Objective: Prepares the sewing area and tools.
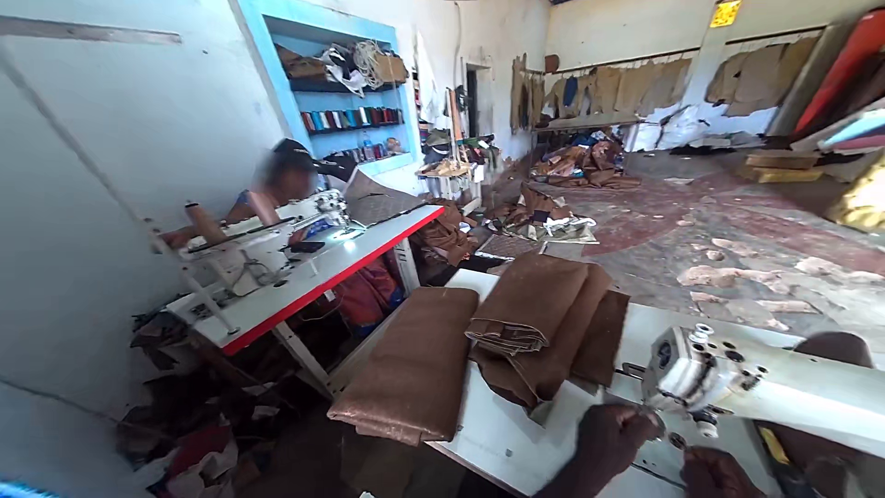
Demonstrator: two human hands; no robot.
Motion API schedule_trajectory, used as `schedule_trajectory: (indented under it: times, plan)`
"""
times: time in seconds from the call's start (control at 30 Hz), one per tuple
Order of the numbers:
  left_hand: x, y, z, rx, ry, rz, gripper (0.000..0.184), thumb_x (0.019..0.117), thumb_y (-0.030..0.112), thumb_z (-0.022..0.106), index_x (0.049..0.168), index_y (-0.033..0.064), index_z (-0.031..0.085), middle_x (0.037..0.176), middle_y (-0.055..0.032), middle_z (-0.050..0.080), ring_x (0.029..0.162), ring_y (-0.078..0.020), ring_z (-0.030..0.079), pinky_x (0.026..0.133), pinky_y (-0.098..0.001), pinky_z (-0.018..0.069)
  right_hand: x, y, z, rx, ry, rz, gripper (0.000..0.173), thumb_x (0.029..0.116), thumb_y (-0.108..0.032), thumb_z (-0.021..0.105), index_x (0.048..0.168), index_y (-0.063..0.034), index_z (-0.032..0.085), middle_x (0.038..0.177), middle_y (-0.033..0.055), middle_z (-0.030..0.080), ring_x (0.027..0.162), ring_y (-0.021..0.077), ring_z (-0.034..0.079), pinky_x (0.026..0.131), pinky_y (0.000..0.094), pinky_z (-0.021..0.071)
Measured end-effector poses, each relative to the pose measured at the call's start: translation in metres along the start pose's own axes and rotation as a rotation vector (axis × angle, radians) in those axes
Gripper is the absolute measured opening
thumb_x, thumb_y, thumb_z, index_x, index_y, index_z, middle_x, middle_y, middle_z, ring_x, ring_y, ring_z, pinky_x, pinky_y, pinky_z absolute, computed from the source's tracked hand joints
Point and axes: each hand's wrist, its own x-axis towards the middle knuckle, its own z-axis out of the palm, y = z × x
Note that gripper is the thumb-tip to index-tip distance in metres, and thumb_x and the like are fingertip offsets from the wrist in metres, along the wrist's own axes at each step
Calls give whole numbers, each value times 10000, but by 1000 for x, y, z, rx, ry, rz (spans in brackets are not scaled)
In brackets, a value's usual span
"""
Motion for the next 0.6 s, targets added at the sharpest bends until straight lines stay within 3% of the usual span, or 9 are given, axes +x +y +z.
schedule_trajectory:
  times: [0.03, 0.07, 0.13, 0.23, 0.3, 0.37, 0.47, 0.6]
  plan:
    - [3, 7, -2, 231, -54, -61, 412, 1033, 382, 524, 894, 45, 716, 823, -109, 686, 784, -248, 674, 736, -483, 550, -1, -3, 1, -27, 14, -9, 200, 985, -95, 563, 1050, 68, 659, 759, 82, 667, 603, 131, 633, 563, 355, 568]
    - [5, 7, -1, 391, -113, -105, 391, 1029, 384, 513, 990, 69, 741, 962, -111, 733, 931, -265, 708, 832, -515, 559, -2, -5, 3, -57, 41, -20, 203, 971, -107, 565, 1049, 46, 674, 755, 76, 675, 589, 134, 635, 546, 359, 565]
    - [7, -5, 5, 547, -199, -120, 381, 1036, 381, 501, 1067, 88, 742, 1088, -114, 737, 1062, -288, 699, 913, -538, 547, -2, -5, 7, -78, 84, -27, 198, 954, -117, 567, 1034, 9, 697, 734, 56, 675, 564, 136, 632, 515, 353, 559]
    - [10, -24, 5, 511, -180, -61, 440, 1031, 451, 501, 964, 87, 740, 961, -91, 725, 948, -258, 701, 870, -507, 556, 4, -5, 7, -31, 124, -4, 178, 961, -106, 567, 1013, -12, 708, 731, 41, 681, 573, 130, 644, 526, 339, 572]
    - [10, -34, 2, 325, -122, -55, 483, 1024, 508, 530, 880, 81, 705, 800, -69, 661, 775, -224, 663, 770, -479, 565, 2, -3, 6, -1, 149, 14, 170, 974, -132, 567, 988, -38, 707, 704, 20, 667, 566, 120, 635, 528, 330, 568]
    - [10, -43, 1, 107, -56, -34, 451, 1025, 486, 547, 867, 89, 691, 732, -34, 627, 665, -178, 629, 661, -422, 569, 1, -3, 6, 50, 192, -14, 161, 981, -145, 574, 960, -47, 700, 660, 3, 640, 532, 111, 606, 498, 314, 542]
    - [9, -47, 1, -144, -18, 29, 374, 1061, 367, 523, 911, 66, 687, 737, -35, 636, 590, -155, 592, 559, -337, 532, -6, -7, 4, 144, 274, -76, 145, 977, -114, 561, 959, -32, 678, 650, -1, 625, 514, 104, 585, 470, 289, 517]
    - [10, -48, -1, -303, 13, 76, 310, 1082, 269, 463, 1064, 69, 699, 898, -55, 713, 651, -155, 623, 600, -306, 534, -48, -28, -7, 279, 311, -54, 141, 976, -85, 547, 988, 6, 653, 674, 19, 632, 500, 114, 576, 426, 268, 498]
